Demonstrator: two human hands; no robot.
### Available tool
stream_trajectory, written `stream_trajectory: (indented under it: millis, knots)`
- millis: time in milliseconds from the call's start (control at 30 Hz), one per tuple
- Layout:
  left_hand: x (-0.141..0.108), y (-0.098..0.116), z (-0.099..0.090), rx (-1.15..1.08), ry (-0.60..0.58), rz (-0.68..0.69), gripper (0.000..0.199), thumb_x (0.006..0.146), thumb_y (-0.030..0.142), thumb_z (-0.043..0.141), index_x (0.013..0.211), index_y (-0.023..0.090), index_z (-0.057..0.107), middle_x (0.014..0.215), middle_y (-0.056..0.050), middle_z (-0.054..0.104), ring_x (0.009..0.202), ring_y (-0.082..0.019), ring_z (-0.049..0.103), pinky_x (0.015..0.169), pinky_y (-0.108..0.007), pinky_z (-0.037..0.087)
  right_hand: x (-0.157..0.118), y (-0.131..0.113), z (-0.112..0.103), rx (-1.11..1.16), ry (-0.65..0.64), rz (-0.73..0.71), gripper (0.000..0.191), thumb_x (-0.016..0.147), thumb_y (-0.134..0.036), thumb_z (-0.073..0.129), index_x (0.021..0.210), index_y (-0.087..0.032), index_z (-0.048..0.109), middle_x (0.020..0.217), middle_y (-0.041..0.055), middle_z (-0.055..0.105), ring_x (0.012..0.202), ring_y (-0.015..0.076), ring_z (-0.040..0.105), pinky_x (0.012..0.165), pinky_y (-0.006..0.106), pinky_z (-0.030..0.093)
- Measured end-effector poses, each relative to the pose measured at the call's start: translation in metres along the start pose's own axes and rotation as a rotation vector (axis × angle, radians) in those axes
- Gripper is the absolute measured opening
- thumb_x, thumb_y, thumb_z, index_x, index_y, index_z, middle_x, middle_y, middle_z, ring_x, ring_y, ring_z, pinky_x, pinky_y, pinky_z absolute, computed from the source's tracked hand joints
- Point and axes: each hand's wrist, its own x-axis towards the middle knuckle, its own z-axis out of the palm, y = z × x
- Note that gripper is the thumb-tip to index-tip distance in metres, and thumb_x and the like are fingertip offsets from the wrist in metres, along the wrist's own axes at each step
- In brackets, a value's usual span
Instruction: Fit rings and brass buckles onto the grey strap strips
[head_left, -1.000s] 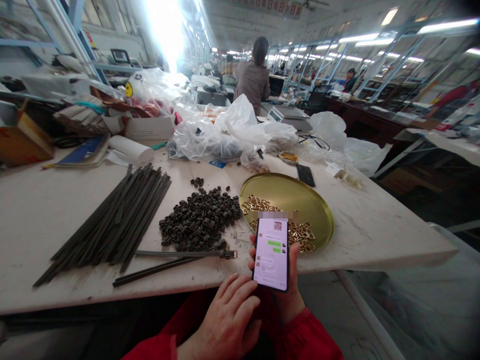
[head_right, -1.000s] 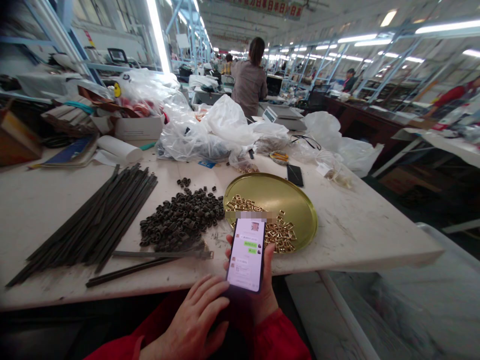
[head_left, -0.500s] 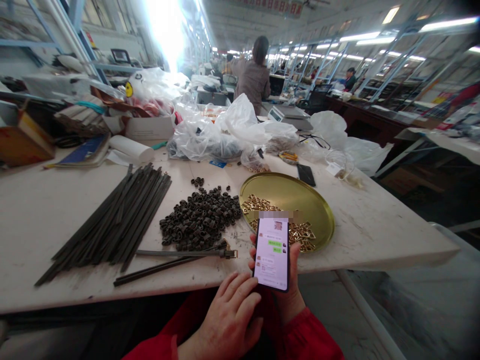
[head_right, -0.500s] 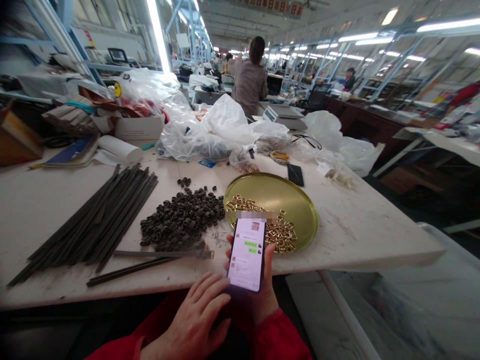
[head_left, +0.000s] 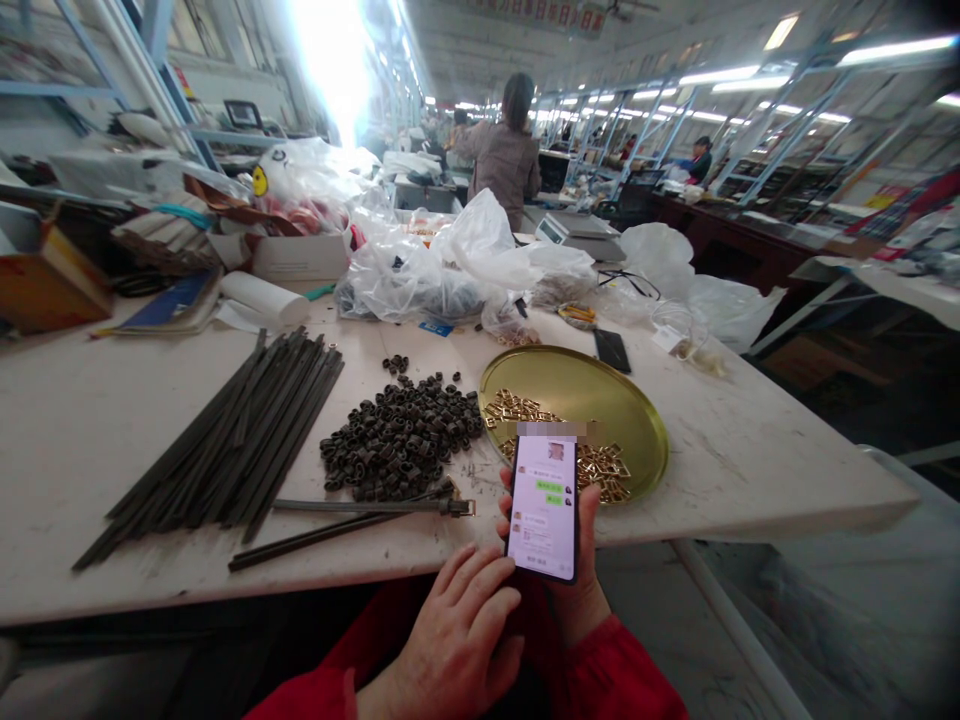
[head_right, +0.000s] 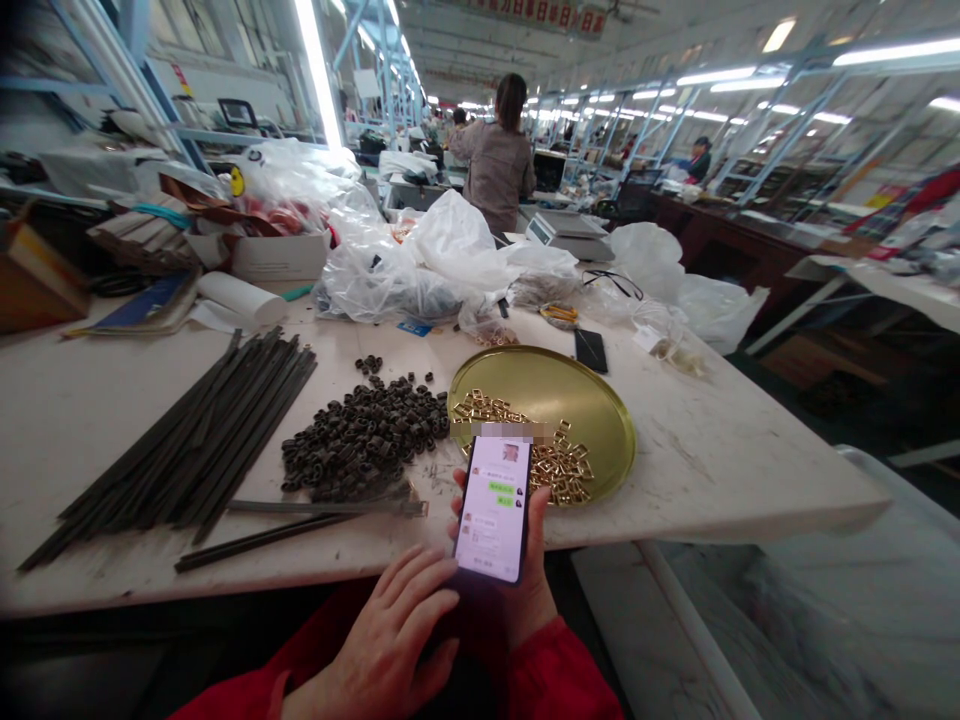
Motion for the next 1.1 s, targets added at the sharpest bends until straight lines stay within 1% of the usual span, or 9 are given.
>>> stream_trajectory:
  millis: [100, 200, 267, 400, 567, 667, 767, 933, 1100]
  knots:
    - [-0.001, 0.0, 0.0, -0.038, 0.001, 0.018, 0.022, 0.074, 0.015, 0.05, 0.096, 0.017, 0.055, 0.107, -0.008, 0.064, 0.11, -0.023, 0.054, 0.098, -0.043, 0.043, -0.001, 0.0, 0.002, -0.004, 0.013, 0.011, 0.087, 0.068, -0.077, 0.039, 0.124, -0.011, 0.049, 0.092, 0.0134, 0.07, 0.071, 0.0211, 0.068, 0.065, 0.033, 0.054]
    - [-0.002, -0.001, 0.0, -0.061, 0.016, 0.032, 0.02, 0.075, 0.016, 0.05, 0.095, 0.017, 0.055, 0.103, -0.008, 0.065, 0.11, -0.022, 0.054, 0.099, -0.041, 0.042, -0.001, 0.0, 0.005, -0.007, 0.035, -0.025, 0.084, 0.071, -0.075, 0.039, 0.123, -0.011, 0.05, 0.095, 0.0137, 0.07, 0.072, 0.0203, 0.068, 0.064, 0.031, 0.054]
    - [-0.002, -0.001, 0.0, -0.064, 0.025, 0.038, 0.018, 0.076, 0.017, 0.05, 0.094, 0.017, 0.055, 0.103, -0.008, 0.065, 0.11, -0.021, 0.054, 0.1, -0.041, 0.041, 0.0, 0.0, 0.006, -0.008, 0.043, -0.037, 0.083, 0.07, -0.075, 0.04, 0.122, -0.012, 0.051, 0.096, 0.0136, 0.07, 0.072, 0.0203, 0.067, 0.063, 0.031, 0.055]
    - [-0.002, -0.003, 0.003, -0.041, 0.007, 0.063, 0.016, 0.079, 0.02, 0.049, 0.093, 0.018, 0.055, 0.107, -0.007, 0.064, 0.112, -0.021, 0.052, 0.101, -0.04, 0.039, 0.001, -0.001, 0.008, -0.018, 0.028, 0.002, 0.087, 0.067, -0.077, 0.042, 0.121, -0.01, 0.052, 0.091, 0.0142, 0.071, 0.07, 0.0212, 0.068, 0.063, 0.033, 0.055]
    - [-0.003, -0.003, 0.011, -0.029, 0.034, 0.074, 0.017, 0.079, 0.027, 0.053, 0.093, 0.019, 0.056, 0.114, -0.003, 0.063, 0.117, -0.019, 0.048, 0.108, -0.037, 0.027, 0.002, 0.001, 0.009, 0.005, 0.077, -0.076, 0.073, 0.074, -0.071, 0.04, 0.12, -0.016, 0.053, 0.113, 0.0115, 0.065, 0.079, 0.0202, 0.067, 0.064, 0.032, 0.056]
    - [0.0, -0.001, 0.015, -0.011, -0.009, 0.073, 0.018, 0.079, 0.03, 0.055, 0.093, 0.02, 0.057, 0.119, -0.002, 0.06, 0.119, -0.019, 0.045, 0.11, -0.036, 0.022, 0.003, 0.001, 0.009, -0.022, 0.055, -0.052, 0.078, 0.071, -0.075, 0.04, 0.117, -0.015, 0.056, 0.101, 0.0123, 0.07, 0.072, 0.0206, 0.068, 0.062, 0.033, 0.055]
    - [0.006, 0.002, 0.015, 0.004, -0.056, 0.07, 0.019, 0.08, 0.032, 0.054, 0.094, 0.02, 0.057, 0.121, -0.001, 0.059, 0.121, -0.019, 0.043, 0.109, -0.036, 0.022, 0.003, 0.0, 0.008, -0.038, 0.035, 0.0, 0.084, 0.067, -0.078, 0.039, 0.117, -0.012, 0.057, 0.089, 0.0135, 0.072, 0.067, 0.0211, 0.068, 0.062, 0.033, 0.055]
    - [0.011, 0.003, 0.018, 0.021, -0.109, 0.058, 0.022, 0.082, 0.034, 0.053, 0.098, 0.02, 0.057, 0.123, -0.001, 0.057, 0.123, -0.02, 0.041, 0.109, -0.037, 0.022, 0.001, -0.001, 0.008, -0.024, 0.013, 0.007, 0.087, 0.067, -0.078, 0.037, 0.118, -0.01, 0.055, 0.09, 0.0141, 0.071, 0.069, 0.0212, 0.068, 0.063, 0.031, 0.054]
    - [0.011, 0.004, 0.02, 0.031, -0.096, 0.057, 0.02, 0.082, 0.032, 0.053, 0.097, 0.019, 0.057, 0.121, -0.002, 0.059, 0.123, -0.02, 0.042, 0.109, -0.037, 0.024, 0.001, -0.001, 0.008, -0.02, 0.018, 0.019, 0.088, 0.067, -0.079, 0.036, 0.119, -0.01, 0.055, 0.09, 0.0137, 0.071, 0.069, 0.0207, 0.068, 0.064, 0.032, 0.053]
